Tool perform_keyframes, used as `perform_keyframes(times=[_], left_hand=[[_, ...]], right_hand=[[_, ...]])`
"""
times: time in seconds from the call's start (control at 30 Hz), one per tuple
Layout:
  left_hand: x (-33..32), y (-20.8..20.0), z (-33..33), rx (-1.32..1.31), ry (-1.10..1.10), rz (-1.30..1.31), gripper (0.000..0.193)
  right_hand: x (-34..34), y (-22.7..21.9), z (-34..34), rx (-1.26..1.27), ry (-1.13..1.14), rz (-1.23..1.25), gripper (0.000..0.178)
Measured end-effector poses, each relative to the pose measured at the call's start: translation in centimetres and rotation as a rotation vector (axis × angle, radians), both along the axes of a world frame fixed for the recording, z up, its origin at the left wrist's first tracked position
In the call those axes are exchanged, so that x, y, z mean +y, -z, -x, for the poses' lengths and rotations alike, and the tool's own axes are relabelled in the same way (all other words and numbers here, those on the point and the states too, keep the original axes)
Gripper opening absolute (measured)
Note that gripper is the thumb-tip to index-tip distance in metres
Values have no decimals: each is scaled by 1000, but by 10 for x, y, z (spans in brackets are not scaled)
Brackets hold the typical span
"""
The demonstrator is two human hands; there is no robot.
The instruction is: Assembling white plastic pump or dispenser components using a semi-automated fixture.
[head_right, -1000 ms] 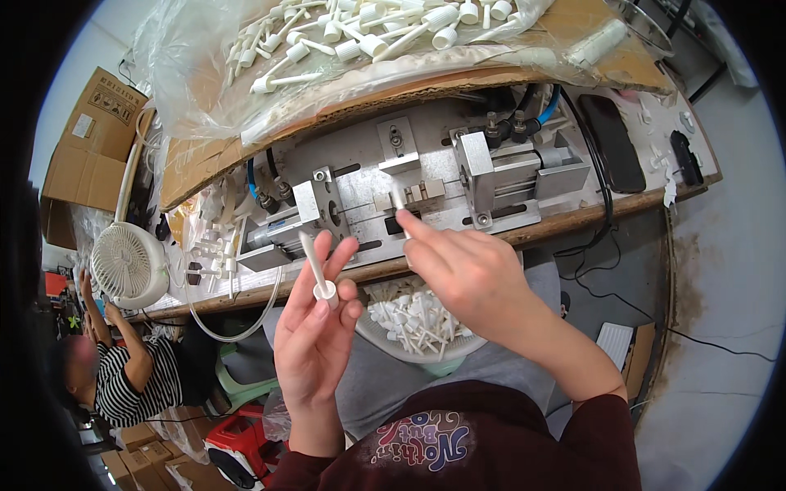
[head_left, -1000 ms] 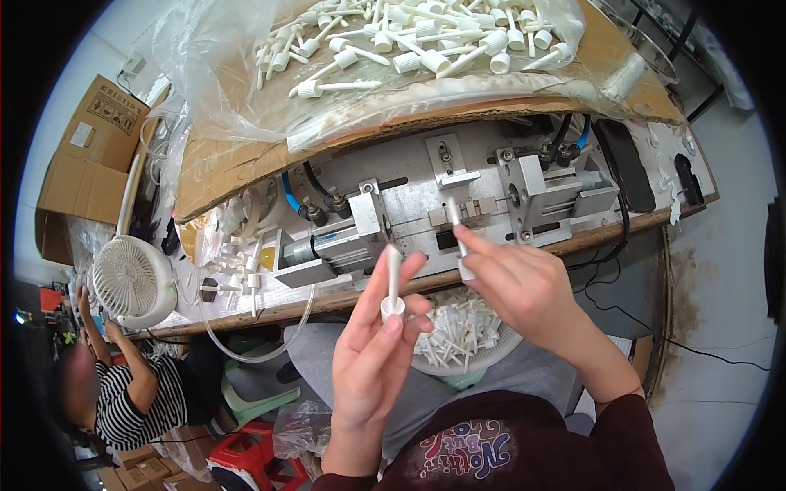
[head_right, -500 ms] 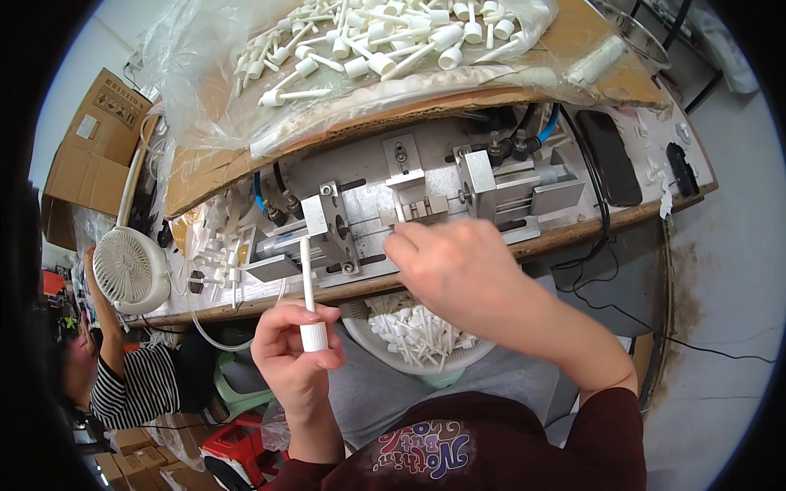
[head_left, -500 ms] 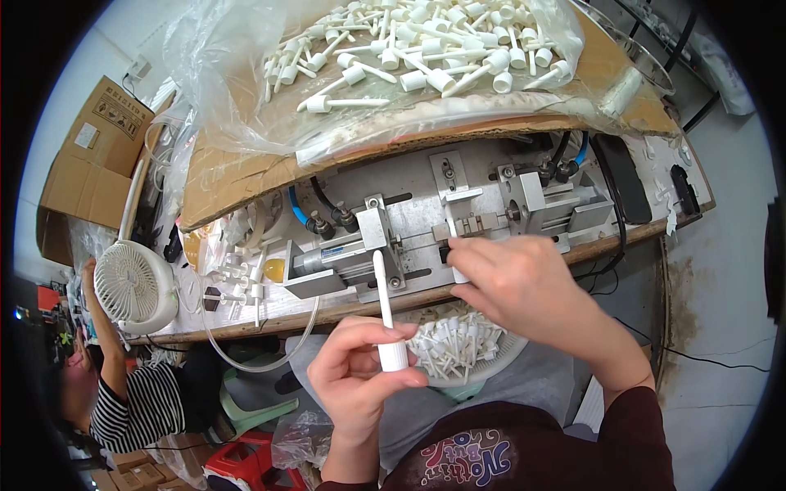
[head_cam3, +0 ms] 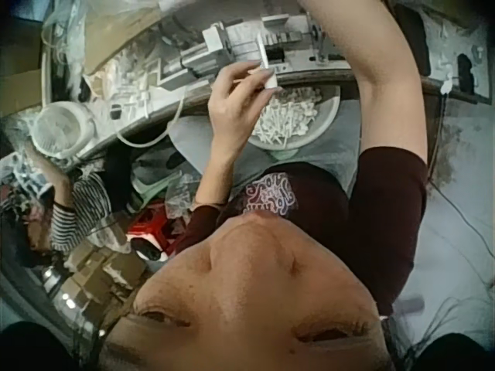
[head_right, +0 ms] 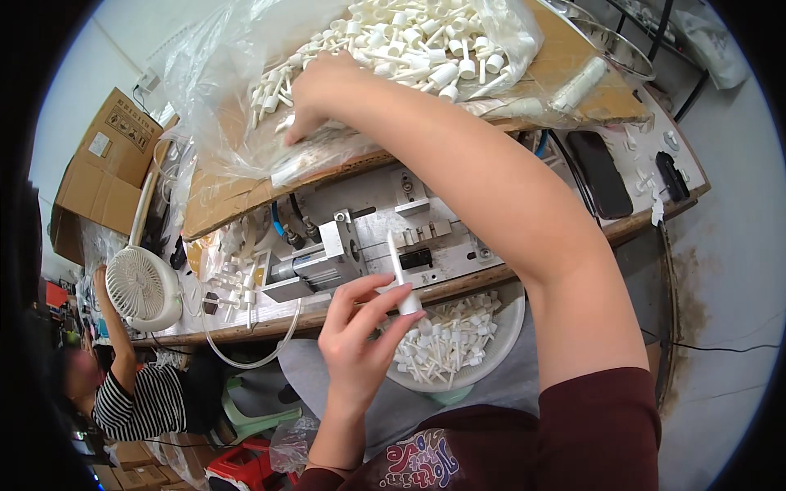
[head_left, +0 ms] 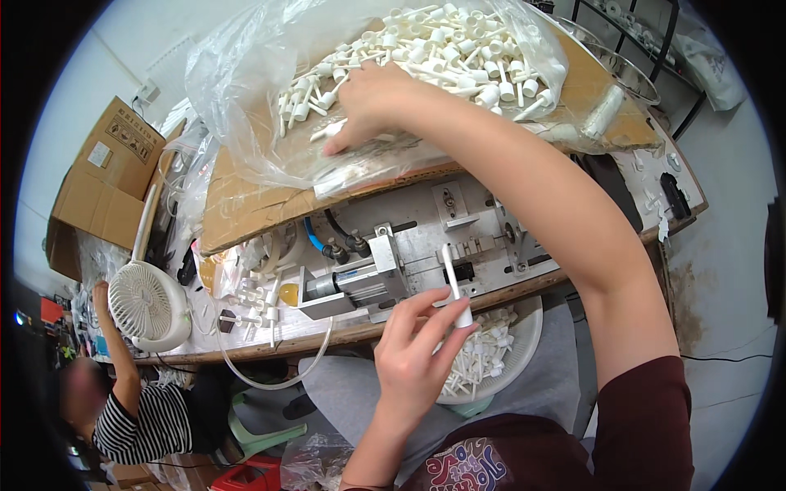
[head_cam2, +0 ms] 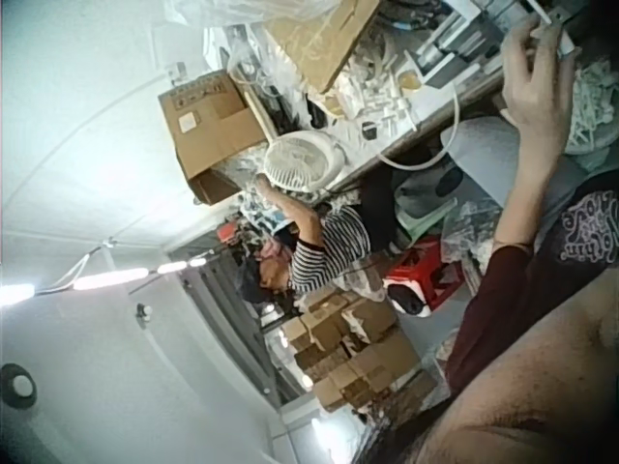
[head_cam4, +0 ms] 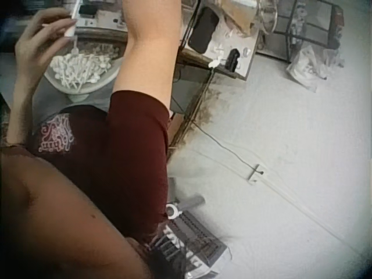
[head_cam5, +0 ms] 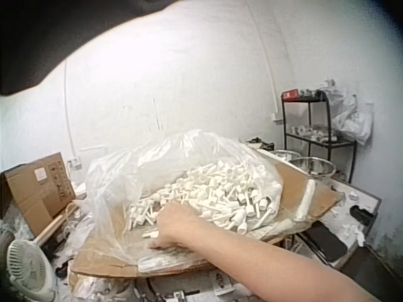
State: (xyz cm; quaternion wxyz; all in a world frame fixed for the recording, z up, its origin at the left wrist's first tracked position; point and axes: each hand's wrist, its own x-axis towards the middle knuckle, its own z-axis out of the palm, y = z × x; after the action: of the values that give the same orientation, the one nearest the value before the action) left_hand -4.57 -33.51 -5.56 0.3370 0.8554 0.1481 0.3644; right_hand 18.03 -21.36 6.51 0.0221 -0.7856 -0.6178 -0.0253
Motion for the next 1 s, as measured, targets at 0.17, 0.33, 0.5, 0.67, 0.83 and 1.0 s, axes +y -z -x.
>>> perform_keyframes(times=[0.17, 0.33, 0.5, 0.67, 0.83, 1.0], left_hand=[[5, 12, -8, 28, -13, -137, 36], [5, 20, -18, 66, -21, -256, 32], [1, 22, -22, 197, -64, -384, 28], [13, 10, -28, 255, -30, -373, 29], [14, 14, -28, 264, -29, -343, 29], [15, 14, -28, 255, -22, -374, 31]], right_hand=[[-3, 22, 2, 42, -89, -54, 55], [-13, 12, -2, 120, -159, -72, 41], [-8, 23, 4, 58, -152, -46, 34], [-1, 28, -6, -83, -255, -151, 25], [3, 22, -24, -82, -393, -655, 20], [-29, -17, -24, 1017, -79, -804, 22]])
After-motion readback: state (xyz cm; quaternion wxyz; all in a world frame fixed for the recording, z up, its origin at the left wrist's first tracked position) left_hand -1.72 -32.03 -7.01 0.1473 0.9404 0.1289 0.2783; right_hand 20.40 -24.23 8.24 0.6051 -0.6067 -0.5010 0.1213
